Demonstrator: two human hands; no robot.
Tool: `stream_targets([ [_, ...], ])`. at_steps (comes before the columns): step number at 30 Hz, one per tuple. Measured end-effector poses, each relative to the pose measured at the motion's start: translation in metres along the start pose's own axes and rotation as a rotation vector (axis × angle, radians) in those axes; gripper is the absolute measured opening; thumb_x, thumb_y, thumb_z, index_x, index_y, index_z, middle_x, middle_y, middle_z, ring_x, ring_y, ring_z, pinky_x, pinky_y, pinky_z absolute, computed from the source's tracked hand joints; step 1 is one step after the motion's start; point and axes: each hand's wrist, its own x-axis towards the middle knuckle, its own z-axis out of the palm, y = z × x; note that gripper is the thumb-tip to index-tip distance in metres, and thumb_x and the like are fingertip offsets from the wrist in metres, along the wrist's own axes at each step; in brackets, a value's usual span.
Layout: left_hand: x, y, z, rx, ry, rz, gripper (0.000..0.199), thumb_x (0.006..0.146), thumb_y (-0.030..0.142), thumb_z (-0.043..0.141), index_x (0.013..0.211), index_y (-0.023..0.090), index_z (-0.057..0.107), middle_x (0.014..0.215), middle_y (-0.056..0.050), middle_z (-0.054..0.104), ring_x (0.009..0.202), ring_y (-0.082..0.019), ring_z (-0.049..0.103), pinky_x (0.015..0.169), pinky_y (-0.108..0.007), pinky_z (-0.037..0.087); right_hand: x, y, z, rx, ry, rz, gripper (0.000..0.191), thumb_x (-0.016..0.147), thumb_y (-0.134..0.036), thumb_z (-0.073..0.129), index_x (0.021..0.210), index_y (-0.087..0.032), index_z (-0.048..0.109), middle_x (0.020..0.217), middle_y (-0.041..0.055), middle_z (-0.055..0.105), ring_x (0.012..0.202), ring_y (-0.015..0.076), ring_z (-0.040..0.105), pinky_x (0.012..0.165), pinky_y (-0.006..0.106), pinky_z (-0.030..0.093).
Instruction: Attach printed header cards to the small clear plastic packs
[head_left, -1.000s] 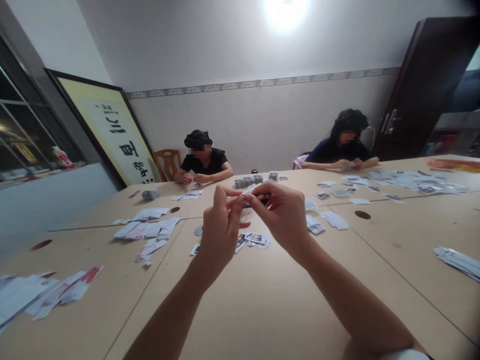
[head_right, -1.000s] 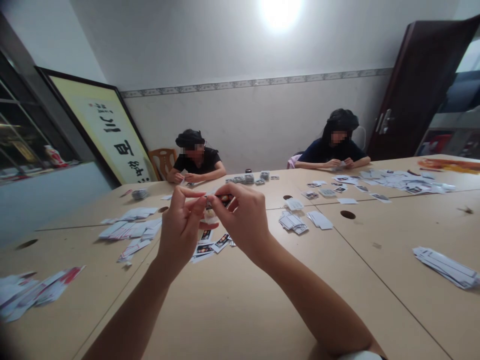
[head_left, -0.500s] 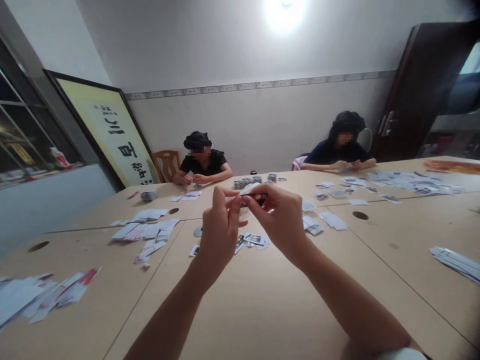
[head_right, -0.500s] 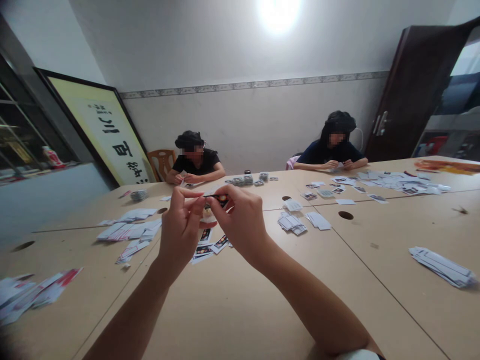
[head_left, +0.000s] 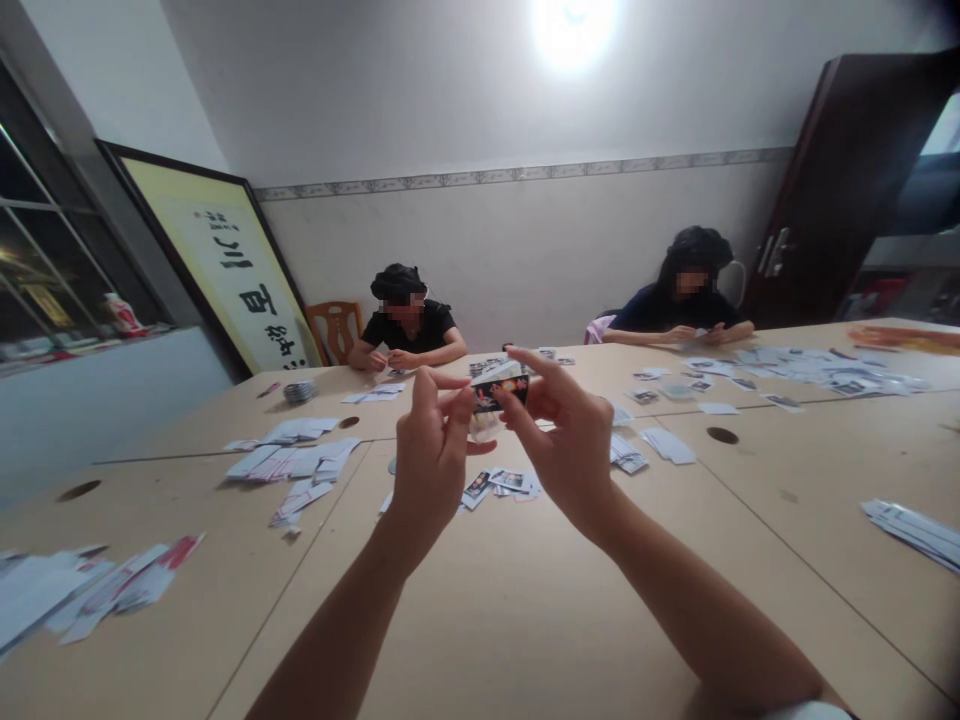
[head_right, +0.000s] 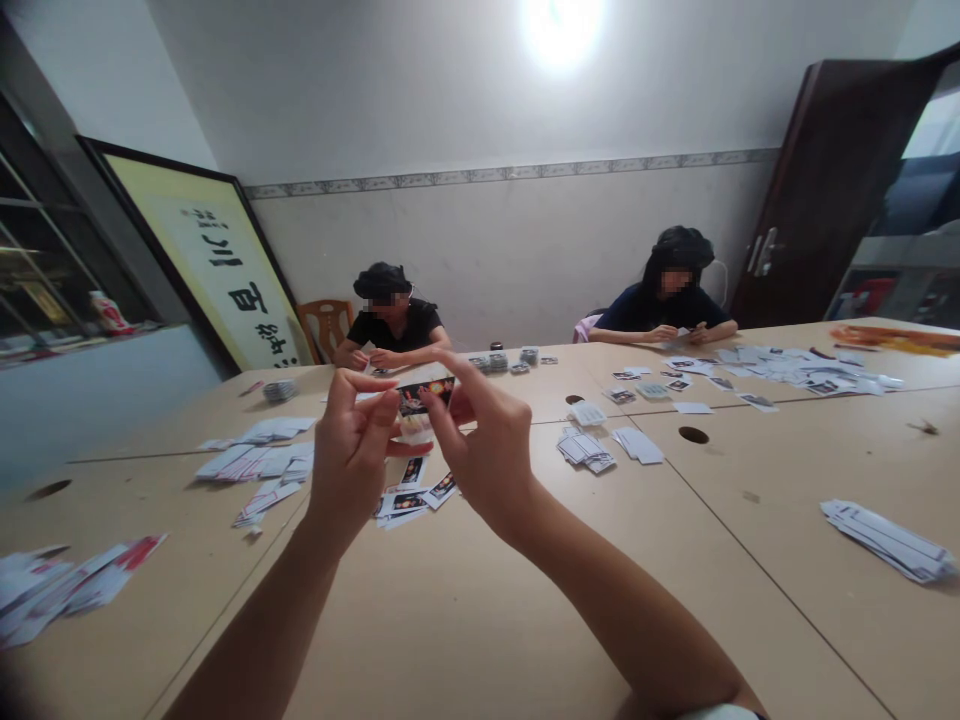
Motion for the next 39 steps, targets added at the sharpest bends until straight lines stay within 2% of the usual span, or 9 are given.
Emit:
stream_targets([
  [5,0.002,0.005,-0.003,-0.121,-0.035,-0.066,0.038,0.091,0.054,0.068,0.099,0.024,0.045,0.079,0.003,0.064,0.064,-0.017,0.074,0.050,-0.028,0.066,0.006,-0.002,-0.006,0.256,0.001,0.221,0.026,0.081,-0.031,0.078,0.100,-0.023,0.063,0.068,-0.0037,0.072,0.059,0.0166,0.074,0.058,0.028,0.062],
  [11,0.000,0.017,-0.003,-0.190,-0.052,-0.109,0.038,0.090,0.050,0.070,0.097,0.023,0.044,0.083,0.000,0.071,0.062,-0.019,0.076,0.047,-0.028,0.065,0.013,-0.005,-0.011,0.449,-0.007,0.331,0.019,0.077,-0.029,0.082,0.083,-0.021,0.065,0.064,-0.0016,0.074,0.054,0.0170,0.074,0.052,0.027,0.062],
  [16,-0.004,0.024,-0.001,-0.178,-0.041,-0.133,0.037,0.091,0.049,0.069,0.098,0.023,0.044,0.089,0.000,0.074,0.063,-0.018,0.076,0.046,-0.027,0.065,0.016,-0.007,-0.012,0.465,-0.003,0.351,0.012,0.076,-0.024,0.080,0.076,-0.019,0.069,0.062,-0.0009,0.074,0.051,0.0159,0.073,0.048,0.025,0.061],
  [18,-0.005,0.026,0.000,-0.170,-0.034,-0.139,0.035,0.092,0.047,0.068,0.098,0.023,0.044,0.089,0.000,0.074,0.063,-0.018,0.076,0.047,-0.026,0.065,0.016,-0.007,-0.013,0.424,0.006,0.338,0.013,0.076,-0.026,0.080,0.076,-0.019,0.070,0.062,-0.0013,0.073,0.050,0.0149,0.071,0.045,0.024,0.057],
  [23,-0.005,0.026,-0.001,-0.183,-0.033,-0.138,0.033,0.092,0.046,0.069,0.098,0.023,0.045,0.089,0.001,0.073,0.064,-0.018,0.077,0.046,-0.025,0.065,0.017,-0.004,-0.015,0.267,0.042,0.265,0.013,0.077,-0.027,0.080,0.072,-0.020,0.070,0.066,-0.0027,0.069,0.048,0.0071,0.055,0.041,0.022,0.042],
  [28,-0.002,0.018,-0.006,-0.218,-0.091,-0.122,0.040,0.089,0.050,0.071,0.098,0.024,0.043,0.084,0.001,0.073,0.060,-0.019,0.076,0.044,-0.028,0.065,0.017,-0.001,-0.015,0.325,0.033,0.272,0.012,0.077,-0.027,0.079,0.072,-0.020,0.070,0.070,-0.0029,0.067,0.051,0.0055,0.046,0.045,0.022,0.037],
  [34,-0.007,0.022,-0.007,-0.237,-0.079,-0.111,0.036,0.090,0.047,0.071,0.098,0.024,0.044,0.082,0.000,0.075,0.058,-0.020,0.075,0.044,-0.029,0.065,0.013,-0.008,-0.014,0.311,0.083,0.233,0.012,0.078,-0.024,0.077,0.072,-0.021,0.068,0.073,-0.0020,0.062,0.060,0.0084,0.053,0.045,0.021,0.041],
  [39,-0.015,0.034,-0.001,-0.246,-0.046,-0.116,0.032,0.091,0.045,0.070,0.096,0.025,0.045,0.079,0.000,0.074,0.062,-0.020,0.077,0.044,-0.024,0.064,0.009,-0.009,-0.012,0.403,0.084,0.237,0.015,0.080,-0.021,0.074,0.071,-0.021,0.063,0.073,-0.0028,0.062,0.062,0.0097,0.060,0.049,0.022,0.046],
])
